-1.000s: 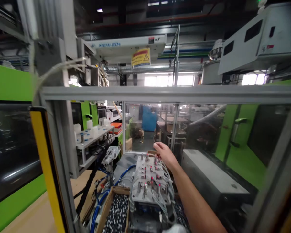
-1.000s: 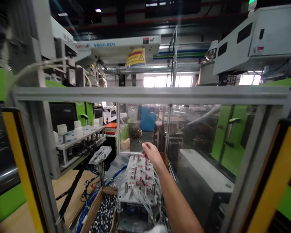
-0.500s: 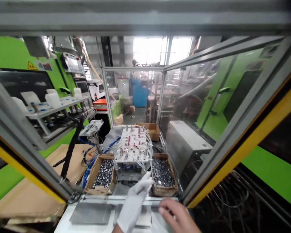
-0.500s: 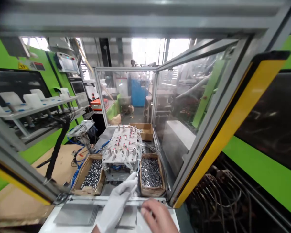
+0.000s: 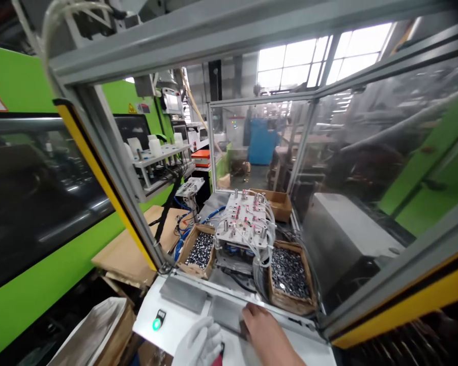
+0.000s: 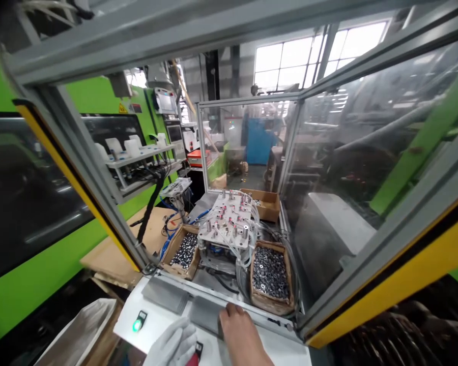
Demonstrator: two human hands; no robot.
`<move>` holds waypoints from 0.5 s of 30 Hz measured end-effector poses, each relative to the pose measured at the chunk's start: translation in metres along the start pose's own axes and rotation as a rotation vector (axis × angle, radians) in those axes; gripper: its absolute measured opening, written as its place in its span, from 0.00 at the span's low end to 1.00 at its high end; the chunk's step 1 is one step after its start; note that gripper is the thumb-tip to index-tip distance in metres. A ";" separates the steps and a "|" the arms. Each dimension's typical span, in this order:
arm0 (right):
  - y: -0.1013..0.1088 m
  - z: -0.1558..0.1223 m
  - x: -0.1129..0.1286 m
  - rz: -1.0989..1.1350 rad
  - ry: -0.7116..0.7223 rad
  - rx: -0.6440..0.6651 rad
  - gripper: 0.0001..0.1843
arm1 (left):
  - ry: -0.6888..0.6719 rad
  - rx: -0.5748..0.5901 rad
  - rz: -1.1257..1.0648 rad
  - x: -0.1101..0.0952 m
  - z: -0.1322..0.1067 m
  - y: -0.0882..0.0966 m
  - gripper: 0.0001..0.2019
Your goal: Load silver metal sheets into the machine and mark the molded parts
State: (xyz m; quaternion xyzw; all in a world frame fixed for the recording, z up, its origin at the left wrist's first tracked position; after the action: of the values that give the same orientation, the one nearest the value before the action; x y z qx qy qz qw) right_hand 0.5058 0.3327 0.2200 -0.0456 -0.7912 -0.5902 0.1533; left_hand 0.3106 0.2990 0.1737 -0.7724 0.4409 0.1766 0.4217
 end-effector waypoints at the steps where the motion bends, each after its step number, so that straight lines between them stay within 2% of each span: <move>1: 0.002 0.001 -0.003 0.025 0.003 -0.001 0.21 | -0.006 0.008 -0.030 0.004 0.001 0.000 0.27; 5: 0.011 0.002 -0.013 0.122 -0.018 0.036 0.18 | 0.009 0.048 -0.057 0.010 0.001 -0.010 0.27; 10: 0.029 0.001 -0.015 0.215 -0.022 0.016 0.16 | 0.003 0.093 0.151 0.006 -0.010 -0.031 0.25; 15: 0.025 0.002 -0.016 0.217 -0.038 0.024 0.18 | 0.007 0.122 0.264 0.006 -0.010 -0.054 0.24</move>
State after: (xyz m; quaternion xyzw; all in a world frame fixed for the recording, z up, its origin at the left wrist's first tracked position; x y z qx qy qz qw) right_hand 0.5273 0.3434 0.2375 -0.1402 -0.7913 -0.5599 0.2019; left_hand 0.3572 0.3019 0.2023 -0.6812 0.5500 0.2009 0.4394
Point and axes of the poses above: each hand's wrist, its own z-axis towards the middle knuckle, its own y-axis out of the back of the hand, x = y × z, the point moved 6 cm from there along z, towards the middle knuckle
